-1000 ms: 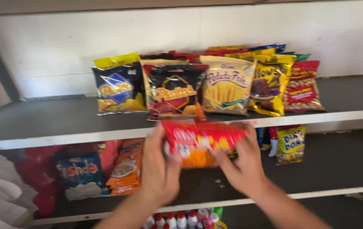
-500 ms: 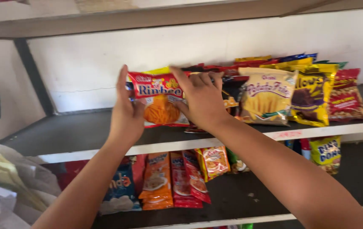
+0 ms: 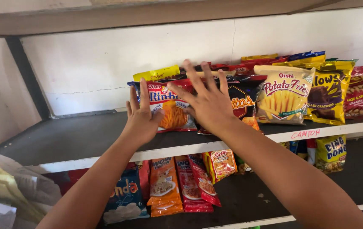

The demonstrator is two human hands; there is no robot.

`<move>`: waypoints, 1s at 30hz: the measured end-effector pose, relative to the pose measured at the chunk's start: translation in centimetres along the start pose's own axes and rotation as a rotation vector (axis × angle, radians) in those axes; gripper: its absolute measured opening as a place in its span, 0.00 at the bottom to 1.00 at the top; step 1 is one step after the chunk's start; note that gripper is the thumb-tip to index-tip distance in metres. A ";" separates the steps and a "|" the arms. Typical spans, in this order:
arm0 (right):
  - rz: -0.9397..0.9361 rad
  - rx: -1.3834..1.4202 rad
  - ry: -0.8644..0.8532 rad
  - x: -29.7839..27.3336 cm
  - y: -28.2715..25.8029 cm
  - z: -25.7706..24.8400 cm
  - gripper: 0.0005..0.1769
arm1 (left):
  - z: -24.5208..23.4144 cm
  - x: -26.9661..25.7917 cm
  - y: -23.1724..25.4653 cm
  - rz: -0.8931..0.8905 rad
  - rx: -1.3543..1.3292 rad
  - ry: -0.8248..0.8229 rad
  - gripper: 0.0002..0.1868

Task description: The person is organizing and stocking various snack bags on retail shelves.

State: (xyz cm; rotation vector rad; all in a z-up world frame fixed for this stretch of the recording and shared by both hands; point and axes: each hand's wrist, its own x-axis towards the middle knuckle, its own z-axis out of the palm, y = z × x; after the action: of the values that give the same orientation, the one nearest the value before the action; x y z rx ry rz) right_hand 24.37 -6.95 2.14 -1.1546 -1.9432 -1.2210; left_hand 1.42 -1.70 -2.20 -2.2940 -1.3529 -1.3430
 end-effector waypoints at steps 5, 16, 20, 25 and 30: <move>-0.025 0.057 -0.094 -0.1 0.4 0.5 0.49 | 0.0 0.3 0.9 -0.160 -0.028 -0.152 0.57; -0.081 0.104 -0.100 -0.7 1.2 1.0 0.56 | 0.8 0.0 -0.4 -0.118 -0.092 -0.196 0.60; -0.123 0.178 0.152 -2.2 1.3 0.5 0.46 | -1.4 -1.4 3.1 -0.215 -0.074 -0.180 0.61; -0.143 0.171 0.331 -5.8 1.8 -0.9 0.37 | -3.1 -3.6 6.1 -0.257 0.189 -0.017 0.58; -0.189 0.335 0.435 -12.6 2.8 -1.8 0.25 | 0.3 -9.2 7.6 0.537 0.280 0.706 0.22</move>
State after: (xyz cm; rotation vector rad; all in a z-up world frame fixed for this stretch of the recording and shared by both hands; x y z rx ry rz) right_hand 32.73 -12.63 -6.02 -0.4957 -1.8514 -1.0748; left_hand 5.62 -11.66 -7.21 -1.5837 -0.5928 -1.4383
